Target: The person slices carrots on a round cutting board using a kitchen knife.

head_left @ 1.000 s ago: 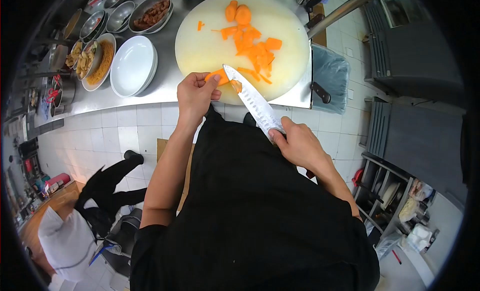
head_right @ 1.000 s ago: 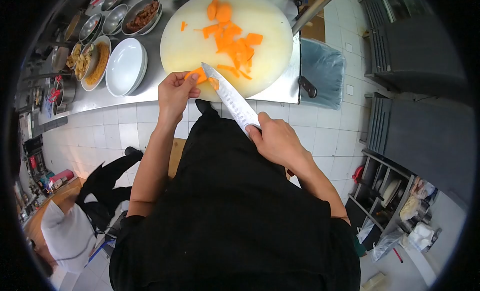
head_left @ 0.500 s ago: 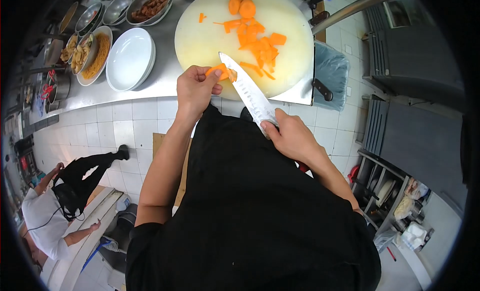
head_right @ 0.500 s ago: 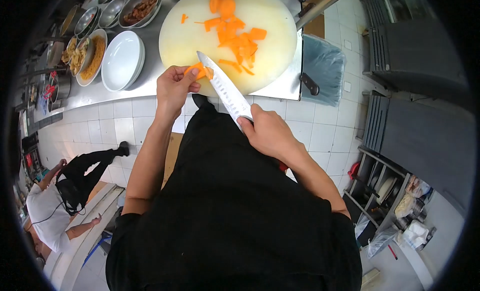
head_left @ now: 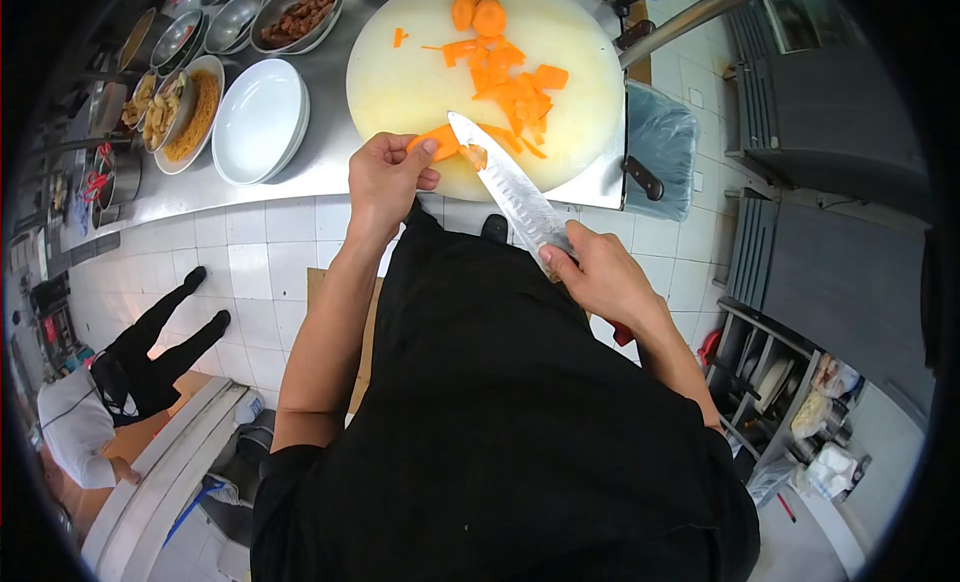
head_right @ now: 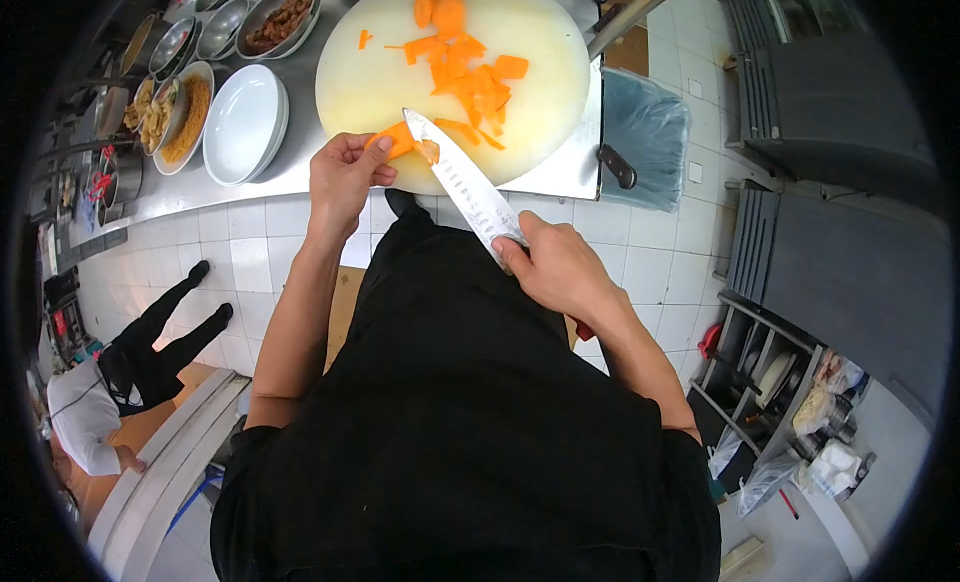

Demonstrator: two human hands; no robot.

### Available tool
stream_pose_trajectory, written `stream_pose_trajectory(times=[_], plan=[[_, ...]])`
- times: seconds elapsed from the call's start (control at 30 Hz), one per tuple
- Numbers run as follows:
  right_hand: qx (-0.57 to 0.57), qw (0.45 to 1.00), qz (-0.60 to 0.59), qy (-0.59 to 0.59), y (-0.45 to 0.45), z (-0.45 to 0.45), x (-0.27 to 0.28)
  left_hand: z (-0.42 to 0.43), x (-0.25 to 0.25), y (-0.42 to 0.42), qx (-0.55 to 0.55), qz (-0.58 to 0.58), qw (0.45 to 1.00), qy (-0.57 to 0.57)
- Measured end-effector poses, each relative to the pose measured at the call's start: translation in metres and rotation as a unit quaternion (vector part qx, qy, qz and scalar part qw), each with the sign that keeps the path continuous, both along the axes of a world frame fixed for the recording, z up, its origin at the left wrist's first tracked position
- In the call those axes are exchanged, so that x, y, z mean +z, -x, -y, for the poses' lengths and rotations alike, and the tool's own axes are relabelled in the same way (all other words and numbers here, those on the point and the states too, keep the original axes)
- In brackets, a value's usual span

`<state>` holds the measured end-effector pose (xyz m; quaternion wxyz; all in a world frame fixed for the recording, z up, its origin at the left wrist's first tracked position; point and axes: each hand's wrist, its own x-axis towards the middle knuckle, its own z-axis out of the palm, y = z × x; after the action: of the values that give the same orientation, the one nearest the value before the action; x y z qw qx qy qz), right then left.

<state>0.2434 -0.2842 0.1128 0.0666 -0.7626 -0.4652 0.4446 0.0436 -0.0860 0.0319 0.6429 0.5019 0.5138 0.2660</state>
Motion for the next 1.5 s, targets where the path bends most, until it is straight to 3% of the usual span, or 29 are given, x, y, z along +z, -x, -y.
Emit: stream_pose_trajectory(times=[0.73, 0.8, 0.9, 0.97, 1.03, 1.1, 1.5], plan=[[-0.035, 0.995, -0.085, -0.036, 0.013, -0.016, -0.031, -0.003, -0.004, 0.003, -0.018, 0.001, 1.000, -0.005], [-0.088, 0.978, -0.188, 0.004, 0.007, -0.014, -0.025, -0.003, -0.004, 0.004, -0.018, 0.003, 1.000, -0.006], [-0.142, 0.966, -0.212, -0.038, -0.001, -0.001, -0.021, -0.003, -0.001, 0.002, -0.012, -0.004, 1.000, -0.010], [-0.125, 0.981, -0.144, -0.022, 0.000, 0.002, -0.009, -0.002, -0.002, 0.003, -0.005, -0.004, 1.000, -0.011], [0.009, 0.998, 0.016, -0.059, 0.002, 0.003, -0.004, -0.002, 0.000, 0.000, -0.002, 0.000, 1.000, -0.011], [0.010, 1.000, 0.017, -0.001, 0.005, 0.002, 0.005, 0.000, 0.000, 0.001, 0.002, 0.001, 1.000, -0.008], [0.062, 0.988, 0.118, -0.073, 0.021, 0.003, 0.008, 0.000, -0.001, 0.000, -0.006, 0.011, 1.000, -0.010]])
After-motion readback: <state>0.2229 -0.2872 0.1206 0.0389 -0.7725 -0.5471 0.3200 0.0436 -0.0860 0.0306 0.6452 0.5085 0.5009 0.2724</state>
